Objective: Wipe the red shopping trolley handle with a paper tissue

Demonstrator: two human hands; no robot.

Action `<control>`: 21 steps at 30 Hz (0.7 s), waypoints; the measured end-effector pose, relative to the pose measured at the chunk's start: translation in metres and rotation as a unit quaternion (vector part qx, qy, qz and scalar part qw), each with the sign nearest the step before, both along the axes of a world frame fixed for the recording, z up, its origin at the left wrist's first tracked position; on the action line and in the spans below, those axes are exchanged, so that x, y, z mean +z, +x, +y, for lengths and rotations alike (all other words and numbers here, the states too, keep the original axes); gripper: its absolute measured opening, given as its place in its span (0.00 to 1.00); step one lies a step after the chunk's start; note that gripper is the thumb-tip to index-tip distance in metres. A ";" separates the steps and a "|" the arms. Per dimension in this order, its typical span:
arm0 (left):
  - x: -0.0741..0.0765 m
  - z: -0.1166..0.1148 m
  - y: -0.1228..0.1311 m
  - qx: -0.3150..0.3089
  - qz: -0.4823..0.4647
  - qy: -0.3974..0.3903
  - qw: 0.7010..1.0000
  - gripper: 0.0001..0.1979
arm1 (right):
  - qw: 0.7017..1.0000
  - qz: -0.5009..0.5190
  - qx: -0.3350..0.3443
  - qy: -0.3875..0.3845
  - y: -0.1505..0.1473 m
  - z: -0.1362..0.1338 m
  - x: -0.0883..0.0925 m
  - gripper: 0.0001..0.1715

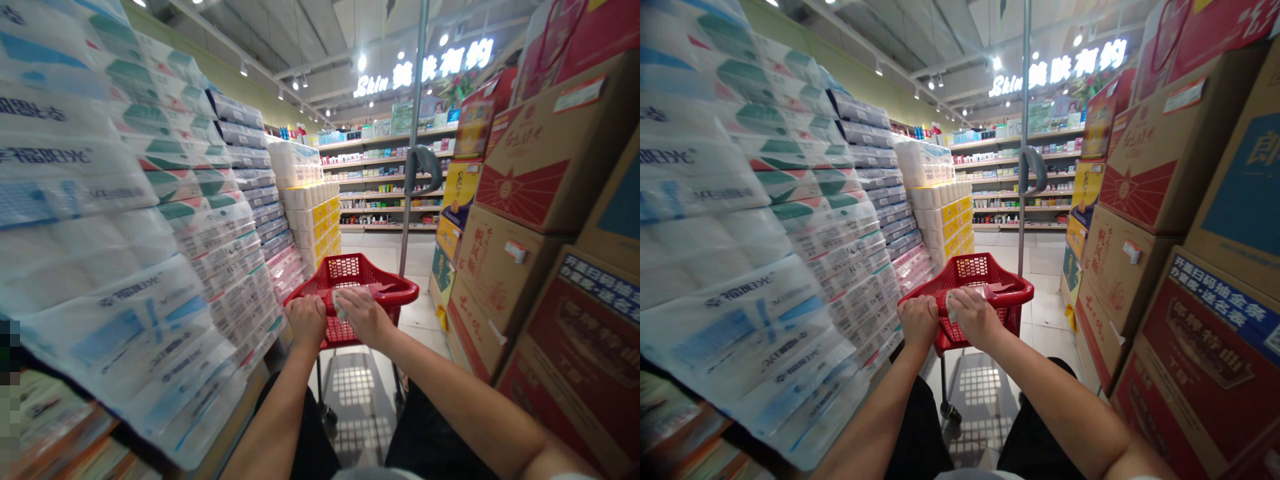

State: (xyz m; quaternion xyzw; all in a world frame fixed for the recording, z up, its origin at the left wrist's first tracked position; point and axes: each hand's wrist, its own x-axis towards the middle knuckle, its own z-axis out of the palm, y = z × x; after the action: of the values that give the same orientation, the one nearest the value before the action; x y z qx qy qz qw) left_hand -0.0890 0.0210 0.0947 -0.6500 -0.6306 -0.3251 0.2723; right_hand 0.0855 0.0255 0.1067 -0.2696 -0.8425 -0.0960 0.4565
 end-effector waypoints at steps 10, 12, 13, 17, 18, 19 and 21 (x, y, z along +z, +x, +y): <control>0.001 0.000 0.001 0.003 0.006 0.003 1.000 0.16 | 0.999 -0.021 -0.010 0.036 0.004 -0.001 -0.013 0.27; 0.001 0.000 0.001 0.002 0.006 0.007 1.000 0.16 | 0.999 0.005 -0.038 0.033 0.005 -0.001 -0.014 0.27; 0.001 0.000 0.001 0.001 0.005 0.009 1.000 0.16 | 0.999 0.000 -0.038 0.040 0.006 -0.002 -0.014 0.27; 0.000 0.000 0.000 -0.004 0.000 0.007 1.000 0.15 | 0.994 -0.072 0.009 0.081 0.009 0.000 -0.017 0.27; 0.000 0.001 0.000 -0.006 -0.001 0.006 1.000 0.15 | 0.995 -0.064 -0.003 0.078 0.010 0.001 -0.017 0.27; 0.000 0.001 0.000 -0.007 -0.001 0.005 1.000 0.15 | 0.996 -0.045 -0.025 0.070 0.010 0.002 -0.018 0.27; 0.000 0.001 0.000 -0.008 -0.003 0.004 1.000 0.16 | 0.996 -0.011 -0.060 0.061 0.011 0.003 -0.019 0.27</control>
State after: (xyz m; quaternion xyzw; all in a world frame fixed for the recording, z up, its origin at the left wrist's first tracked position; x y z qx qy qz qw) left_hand -0.0889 0.0222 0.0945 -0.6530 -0.6249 -0.3316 0.2703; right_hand 0.0966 0.0281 0.0876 -0.2906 -0.8222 -0.1776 0.4560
